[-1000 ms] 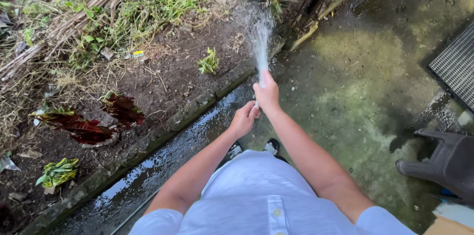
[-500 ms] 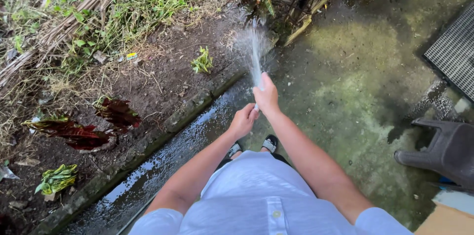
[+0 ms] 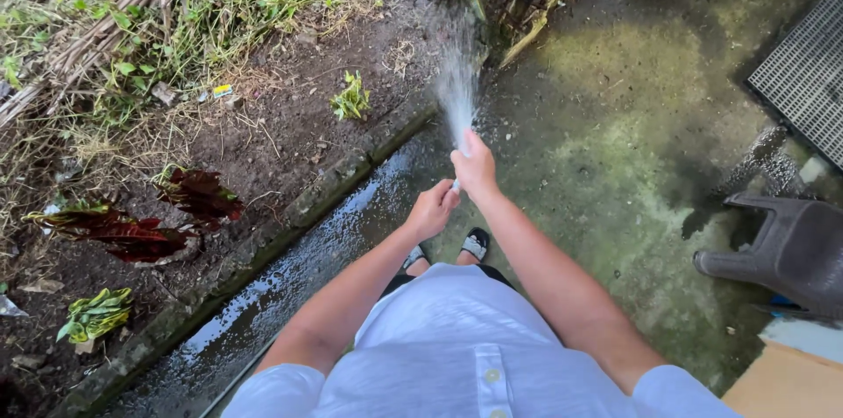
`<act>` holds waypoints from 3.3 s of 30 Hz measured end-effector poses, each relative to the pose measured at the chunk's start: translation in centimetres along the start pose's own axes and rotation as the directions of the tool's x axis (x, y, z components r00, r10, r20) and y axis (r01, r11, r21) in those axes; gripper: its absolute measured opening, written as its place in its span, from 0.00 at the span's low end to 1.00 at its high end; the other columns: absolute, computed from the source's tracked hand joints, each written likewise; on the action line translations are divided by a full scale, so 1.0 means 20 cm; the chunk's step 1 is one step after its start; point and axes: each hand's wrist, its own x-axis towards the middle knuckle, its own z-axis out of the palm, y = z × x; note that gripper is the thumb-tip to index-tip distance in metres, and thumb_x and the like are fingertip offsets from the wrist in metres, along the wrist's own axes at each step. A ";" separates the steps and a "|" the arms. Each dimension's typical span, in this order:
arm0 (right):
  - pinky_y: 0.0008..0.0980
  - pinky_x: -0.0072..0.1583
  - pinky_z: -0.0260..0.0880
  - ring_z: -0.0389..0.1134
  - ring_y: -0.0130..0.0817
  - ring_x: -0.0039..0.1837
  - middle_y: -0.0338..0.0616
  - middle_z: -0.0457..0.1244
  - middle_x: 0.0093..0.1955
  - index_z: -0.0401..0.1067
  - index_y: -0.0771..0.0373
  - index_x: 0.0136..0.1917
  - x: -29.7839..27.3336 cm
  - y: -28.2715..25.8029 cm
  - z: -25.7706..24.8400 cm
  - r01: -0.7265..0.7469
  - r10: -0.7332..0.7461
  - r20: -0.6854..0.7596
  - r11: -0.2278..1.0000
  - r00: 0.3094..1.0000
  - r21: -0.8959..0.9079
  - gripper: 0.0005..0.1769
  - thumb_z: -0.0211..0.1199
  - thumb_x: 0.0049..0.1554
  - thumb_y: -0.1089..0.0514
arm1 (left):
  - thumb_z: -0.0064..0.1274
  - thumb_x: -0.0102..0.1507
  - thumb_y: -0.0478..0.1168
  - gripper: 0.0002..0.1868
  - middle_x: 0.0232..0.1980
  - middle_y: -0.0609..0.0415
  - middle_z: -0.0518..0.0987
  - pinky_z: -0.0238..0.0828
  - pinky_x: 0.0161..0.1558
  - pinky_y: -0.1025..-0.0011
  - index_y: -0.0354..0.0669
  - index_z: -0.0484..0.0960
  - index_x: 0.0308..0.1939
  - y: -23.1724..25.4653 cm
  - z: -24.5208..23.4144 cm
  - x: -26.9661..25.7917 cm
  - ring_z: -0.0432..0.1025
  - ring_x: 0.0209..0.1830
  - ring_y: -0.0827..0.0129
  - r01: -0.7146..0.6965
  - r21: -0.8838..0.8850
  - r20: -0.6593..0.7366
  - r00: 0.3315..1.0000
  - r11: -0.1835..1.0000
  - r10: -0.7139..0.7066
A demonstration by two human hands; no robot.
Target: Watering various plants in an outdoor garden using a water hose.
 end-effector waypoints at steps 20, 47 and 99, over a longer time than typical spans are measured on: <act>0.37 0.73 0.60 0.62 0.46 0.75 0.60 0.60 0.74 0.61 0.70 0.74 0.02 -0.10 -0.05 0.165 -0.160 -0.141 0.986 0.977 0.025 0.37 0.59 0.51 0.63 | 0.43 0.72 0.44 0.15 0.45 0.43 0.84 0.75 0.46 0.63 0.40 0.76 0.57 0.18 -0.06 0.03 0.81 0.45 0.56 -0.086 0.006 -0.014 0.996 0.996 0.086; 0.34 0.70 0.63 0.66 0.42 0.72 0.58 0.63 0.71 0.60 0.71 0.75 0.09 -0.60 -0.10 0.294 -0.284 -0.091 0.948 0.954 0.121 0.39 0.58 0.51 0.63 | 0.45 0.72 0.42 0.14 0.43 0.44 0.83 0.75 0.46 0.65 0.38 0.77 0.57 0.39 -0.23 0.06 0.80 0.42 0.60 -0.307 0.032 -0.237 0.922 0.951 0.305; 0.32 0.36 0.77 0.76 0.31 0.43 0.44 0.72 0.45 0.73 0.67 0.51 -0.69 0.80 -0.60 -0.246 0.209 0.556 0.969 0.805 -0.008 0.15 0.61 0.62 0.50 | 0.52 0.66 0.48 0.12 0.39 0.39 0.83 0.73 0.45 0.49 0.44 0.82 0.43 -0.21 0.92 -0.64 0.77 0.42 0.42 0.212 0.308 -0.311 0.944 0.927 -0.112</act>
